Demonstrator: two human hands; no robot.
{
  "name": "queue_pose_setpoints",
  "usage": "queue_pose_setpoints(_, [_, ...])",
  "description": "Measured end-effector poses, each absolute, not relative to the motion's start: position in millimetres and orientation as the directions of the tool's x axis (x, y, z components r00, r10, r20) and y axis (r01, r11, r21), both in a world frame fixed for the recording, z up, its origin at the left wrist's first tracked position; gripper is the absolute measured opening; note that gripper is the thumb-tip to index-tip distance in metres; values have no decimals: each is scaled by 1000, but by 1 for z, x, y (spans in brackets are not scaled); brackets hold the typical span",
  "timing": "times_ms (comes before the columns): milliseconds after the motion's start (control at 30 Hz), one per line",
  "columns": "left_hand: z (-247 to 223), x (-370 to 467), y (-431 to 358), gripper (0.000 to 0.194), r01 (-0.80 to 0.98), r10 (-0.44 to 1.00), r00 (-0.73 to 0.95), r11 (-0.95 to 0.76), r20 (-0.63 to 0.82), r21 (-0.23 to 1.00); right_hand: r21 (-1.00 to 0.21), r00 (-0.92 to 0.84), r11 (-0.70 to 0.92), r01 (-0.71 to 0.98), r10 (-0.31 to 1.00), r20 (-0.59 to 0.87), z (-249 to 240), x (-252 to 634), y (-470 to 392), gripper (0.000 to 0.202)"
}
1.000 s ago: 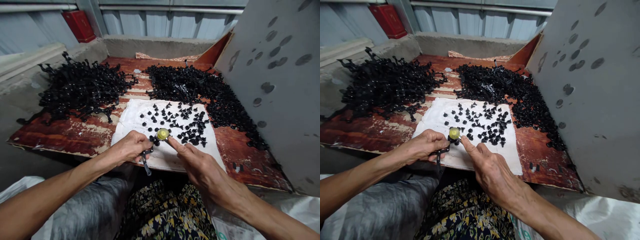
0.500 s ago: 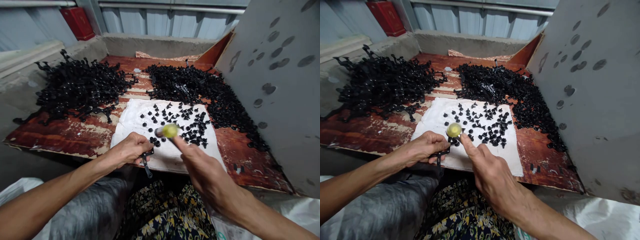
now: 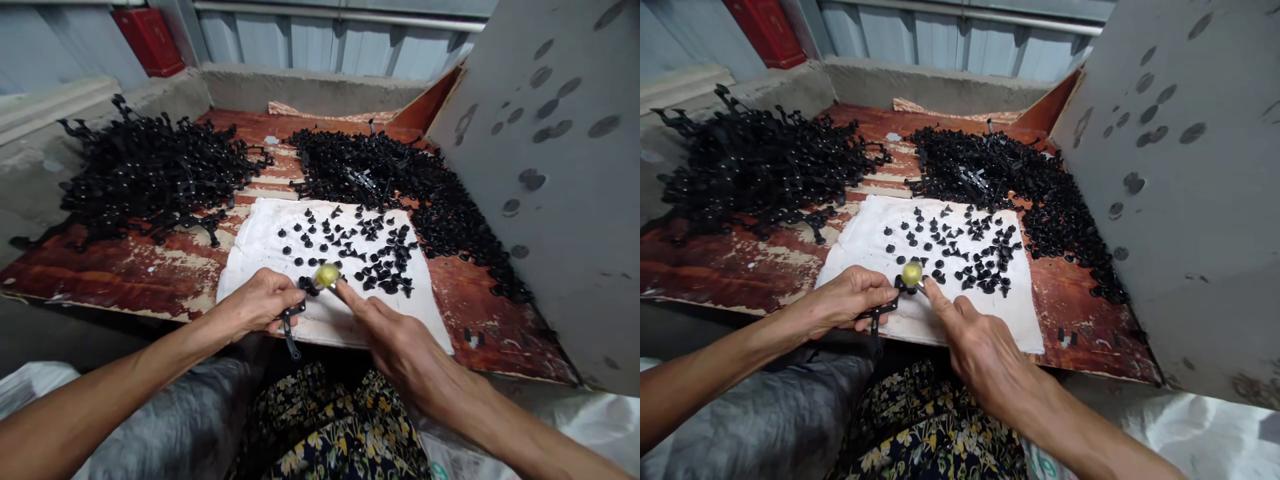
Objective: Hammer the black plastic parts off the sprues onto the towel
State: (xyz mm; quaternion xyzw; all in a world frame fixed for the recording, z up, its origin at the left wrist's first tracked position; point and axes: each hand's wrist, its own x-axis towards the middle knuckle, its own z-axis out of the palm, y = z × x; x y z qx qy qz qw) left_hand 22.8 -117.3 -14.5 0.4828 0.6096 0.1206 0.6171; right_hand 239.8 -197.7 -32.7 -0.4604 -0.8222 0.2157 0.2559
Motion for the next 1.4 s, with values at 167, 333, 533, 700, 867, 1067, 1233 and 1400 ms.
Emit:
queue_pose_setpoints(167, [-18,17,-120,25,506,764,389,290,-515,812,-733,-304,358,579,929,213,-16,231,-186,39])
queue_pose_setpoints(333, [-7,21,-136,22,573,674,593,31,-441,819,-852,-332,217,477,942,55,-14,215,-166,17])
queue_pose_setpoints(533, [-11,11,-148,17,514,829,485,-12,-279,858,-945,-321,132,300,946,30,-26,204,-164,14])
queue_pose_setpoints(700, [-22,-2,-156,62,48,881,209,424,-424,904,-975,-157,110,195,984,80,-24,200,-159,14])
queue_pose_setpoints(867, [-21,10,-159,65,-111,787,340,577,-514,809,-986,-156,120,118,983,101,-29,187,-156,15])
queue_pose_setpoints(1067, [-18,15,-138,52,-120,839,203,534,-506,837,-987,-105,60,147,993,44,-30,194,-165,18])
queue_pose_setpoints(1233, [-22,8,-119,37,-56,842,145,531,-520,845,-988,-54,-84,129,994,-91,-33,213,-181,23])
queue_pose_setpoints(1400, [-23,9,-112,29,-20,812,107,578,-573,816,-975,-33,-193,109,980,-198,-37,222,-193,31])
